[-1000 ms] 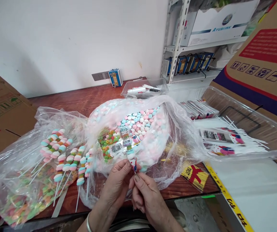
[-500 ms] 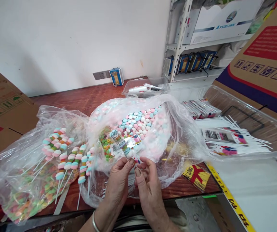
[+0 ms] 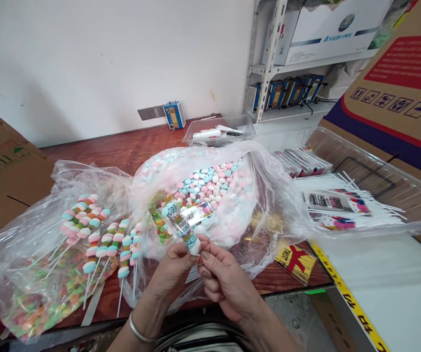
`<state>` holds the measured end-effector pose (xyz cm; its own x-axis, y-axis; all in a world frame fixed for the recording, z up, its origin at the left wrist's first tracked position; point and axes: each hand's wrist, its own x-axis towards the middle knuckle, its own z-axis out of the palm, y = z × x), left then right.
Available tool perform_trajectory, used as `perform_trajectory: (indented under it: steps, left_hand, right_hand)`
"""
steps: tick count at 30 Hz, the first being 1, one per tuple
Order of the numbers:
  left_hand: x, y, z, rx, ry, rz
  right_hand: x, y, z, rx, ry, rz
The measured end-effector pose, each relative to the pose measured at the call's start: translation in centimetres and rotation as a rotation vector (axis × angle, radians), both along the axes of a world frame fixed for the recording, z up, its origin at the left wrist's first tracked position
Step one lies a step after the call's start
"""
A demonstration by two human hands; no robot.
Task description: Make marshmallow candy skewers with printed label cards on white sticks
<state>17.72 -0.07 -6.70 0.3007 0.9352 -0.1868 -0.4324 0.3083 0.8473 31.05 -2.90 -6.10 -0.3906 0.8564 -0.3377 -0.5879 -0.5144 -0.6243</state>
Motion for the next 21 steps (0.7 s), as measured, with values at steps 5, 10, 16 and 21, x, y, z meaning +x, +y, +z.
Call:
perform_trajectory:
  steps: [5, 10, 16, 21]
  left_hand:
    - [-0.5, -0.4, 0.4, -0.077, -0.046, -0.072]
    - [0.7, -0.3, 0.3, -0.117, -0.014, 0.171]
    - [0.0, -0.2, -0.2, -0.088, 0.043, 0.161]
    - [-0.8, -0.4, -0.4, -0.079, -0.06, -0.019]
  right_hand:
    - [0.5, 0.4, 0.2, -0.101, 0.089, 0.235]
    - [-1.4, -0.3, -0.3, 0.073, -0.176, -0.129]
    - [-2.6, -0.8, -0.7, 0.307, -0.401, -0.285]
    - [-1.0, -0.3, -0.2, 0.327, -0.404, 0.009]
